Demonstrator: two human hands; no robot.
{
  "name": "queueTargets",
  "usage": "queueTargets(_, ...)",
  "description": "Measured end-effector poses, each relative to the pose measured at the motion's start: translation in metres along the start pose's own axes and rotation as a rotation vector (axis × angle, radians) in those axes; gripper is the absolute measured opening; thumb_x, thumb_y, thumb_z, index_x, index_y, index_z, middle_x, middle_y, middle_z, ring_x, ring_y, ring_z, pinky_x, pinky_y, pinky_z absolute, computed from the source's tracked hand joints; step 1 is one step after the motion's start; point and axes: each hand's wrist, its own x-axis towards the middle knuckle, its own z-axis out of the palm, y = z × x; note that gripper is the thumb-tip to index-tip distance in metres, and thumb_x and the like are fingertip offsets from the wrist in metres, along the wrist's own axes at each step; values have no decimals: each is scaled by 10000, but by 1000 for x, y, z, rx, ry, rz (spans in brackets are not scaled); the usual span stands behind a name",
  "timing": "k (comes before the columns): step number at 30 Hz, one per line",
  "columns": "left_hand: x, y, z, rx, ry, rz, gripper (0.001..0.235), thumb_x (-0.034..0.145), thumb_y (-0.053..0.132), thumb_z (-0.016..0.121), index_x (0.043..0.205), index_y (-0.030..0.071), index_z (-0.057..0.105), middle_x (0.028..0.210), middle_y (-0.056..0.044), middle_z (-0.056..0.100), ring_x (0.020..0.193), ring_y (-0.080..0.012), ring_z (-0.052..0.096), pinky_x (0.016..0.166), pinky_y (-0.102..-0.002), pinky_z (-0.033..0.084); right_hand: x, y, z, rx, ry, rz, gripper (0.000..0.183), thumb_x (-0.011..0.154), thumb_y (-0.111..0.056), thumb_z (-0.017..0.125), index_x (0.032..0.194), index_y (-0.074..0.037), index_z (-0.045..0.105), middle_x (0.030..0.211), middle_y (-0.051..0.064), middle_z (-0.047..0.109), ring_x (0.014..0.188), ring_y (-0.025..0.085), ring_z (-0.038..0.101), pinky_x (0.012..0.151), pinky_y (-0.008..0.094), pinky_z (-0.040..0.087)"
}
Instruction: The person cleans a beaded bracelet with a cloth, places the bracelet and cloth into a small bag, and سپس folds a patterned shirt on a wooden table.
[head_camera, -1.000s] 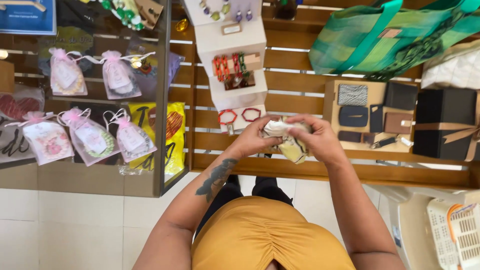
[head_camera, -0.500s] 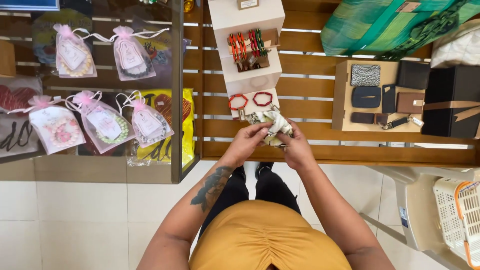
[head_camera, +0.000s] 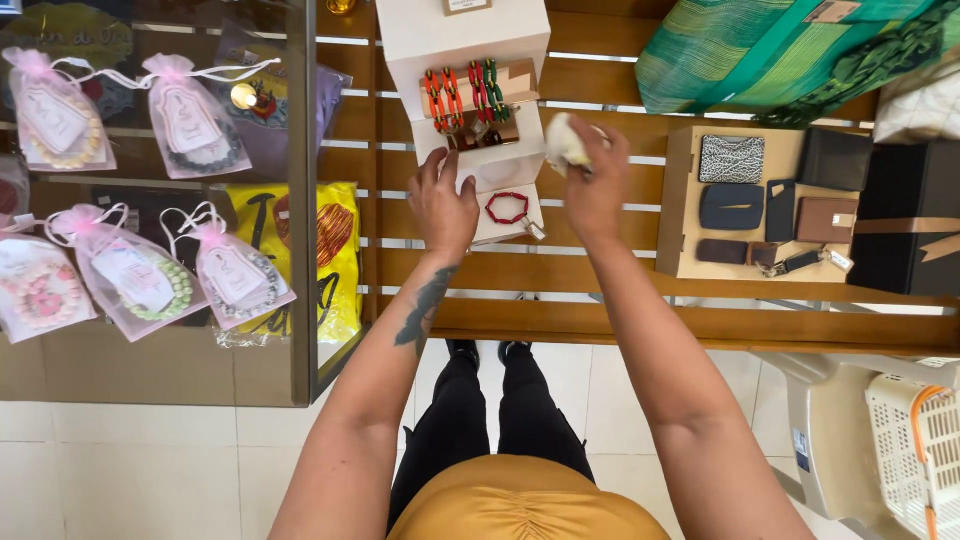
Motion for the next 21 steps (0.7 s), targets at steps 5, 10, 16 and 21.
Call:
queueTargets(5,-8,0,8,109,-83,-7,542,864,169,754,1378,65,619,1487,-61,515,1339,-343,420,1069,-551,354,8,46,27,-349,-191,-297,697,747,169,654,1316,-228,722,1474,205,500,1304,412,479,1122,455,460)
queueTargets(10,-13,-3,9,122,-93,18,562,879,171,741,1409,46,600,1531,-80,476,1391,-342,389,1082,-567,332,21,81,-2,-565,-173,-70,577,742,100,711,1247,-177,727,1464,246,471,1280,448,456,1043,476,462)
queueTargets(16,-21,3,13,190,-75,43,582,857,170,752,1403,37,602,1529,-73,480,1397,-354,372,1096,-565,321,6,37,28,-236,-113,-224,524,749,111,715,1232,-93,744,1430,223,504,1275,422,488,1063,480,468)
queueTargets(21,-19,0,7,183,-108,44,576,858,176,750,1405,62,609,1536,-64,490,1415,-341,382,1103,-559,319,2,73,31,-411,-211,-250,484,764,138,686,1157,-134,759,1425,167,546,1284,389,518,1063,440,509)
